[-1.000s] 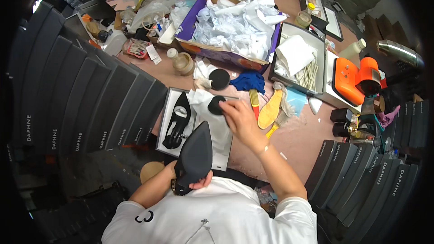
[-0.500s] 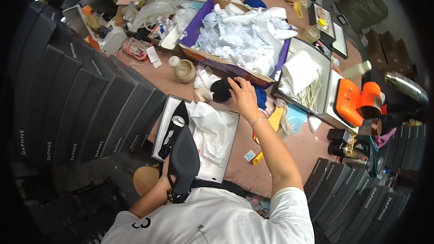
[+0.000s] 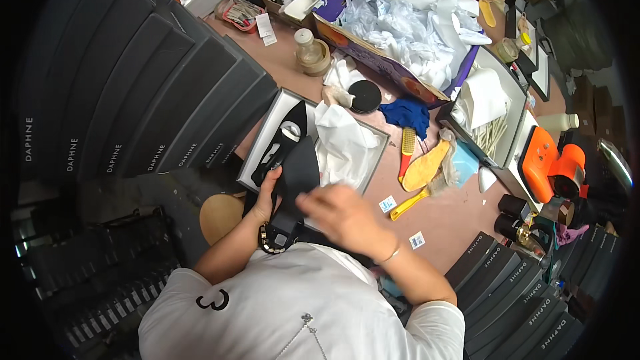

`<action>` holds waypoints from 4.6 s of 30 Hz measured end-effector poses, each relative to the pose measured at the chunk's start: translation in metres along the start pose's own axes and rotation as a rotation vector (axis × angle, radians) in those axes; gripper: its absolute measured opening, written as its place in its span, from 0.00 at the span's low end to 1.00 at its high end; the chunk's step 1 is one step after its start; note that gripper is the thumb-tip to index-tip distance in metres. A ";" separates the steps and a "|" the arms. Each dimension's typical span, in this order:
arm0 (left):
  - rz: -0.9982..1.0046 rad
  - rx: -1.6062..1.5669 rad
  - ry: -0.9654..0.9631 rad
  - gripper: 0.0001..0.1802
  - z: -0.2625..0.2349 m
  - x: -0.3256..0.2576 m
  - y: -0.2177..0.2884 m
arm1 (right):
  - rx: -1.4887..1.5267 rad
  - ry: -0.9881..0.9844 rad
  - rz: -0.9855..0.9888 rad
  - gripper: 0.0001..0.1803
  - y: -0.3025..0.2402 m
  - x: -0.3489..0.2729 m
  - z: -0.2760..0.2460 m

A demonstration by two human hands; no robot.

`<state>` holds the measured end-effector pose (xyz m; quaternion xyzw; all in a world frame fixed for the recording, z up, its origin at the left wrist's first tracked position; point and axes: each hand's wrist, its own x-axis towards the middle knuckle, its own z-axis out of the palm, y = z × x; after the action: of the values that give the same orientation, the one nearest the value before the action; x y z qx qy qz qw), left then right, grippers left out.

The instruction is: Cleaning a pair of black high-heeled shoes with a brush and then packing them into a shoebox with tissue paper.

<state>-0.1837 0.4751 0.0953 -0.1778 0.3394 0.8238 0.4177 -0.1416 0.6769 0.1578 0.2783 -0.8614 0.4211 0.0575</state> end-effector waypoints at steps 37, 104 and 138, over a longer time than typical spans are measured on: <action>-0.136 0.338 -0.377 0.59 0.001 -0.022 -0.006 | -0.123 0.842 1.057 0.17 0.111 -0.177 0.025; 0.227 0.124 0.064 0.46 0.073 0.053 0.050 | -0.254 0.181 0.347 0.22 -0.031 -0.074 0.000; 0.076 0.542 -0.344 0.40 0.049 0.012 -0.027 | -0.013 0.410 0.187 0.15 0.011 -0.005 -0.037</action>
<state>-0.1691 0.5282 0.1122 0.0947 0.4770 0.7367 0.4699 -0.1483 0.7126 0.1720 0.1056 -0.8565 0.4666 0.1939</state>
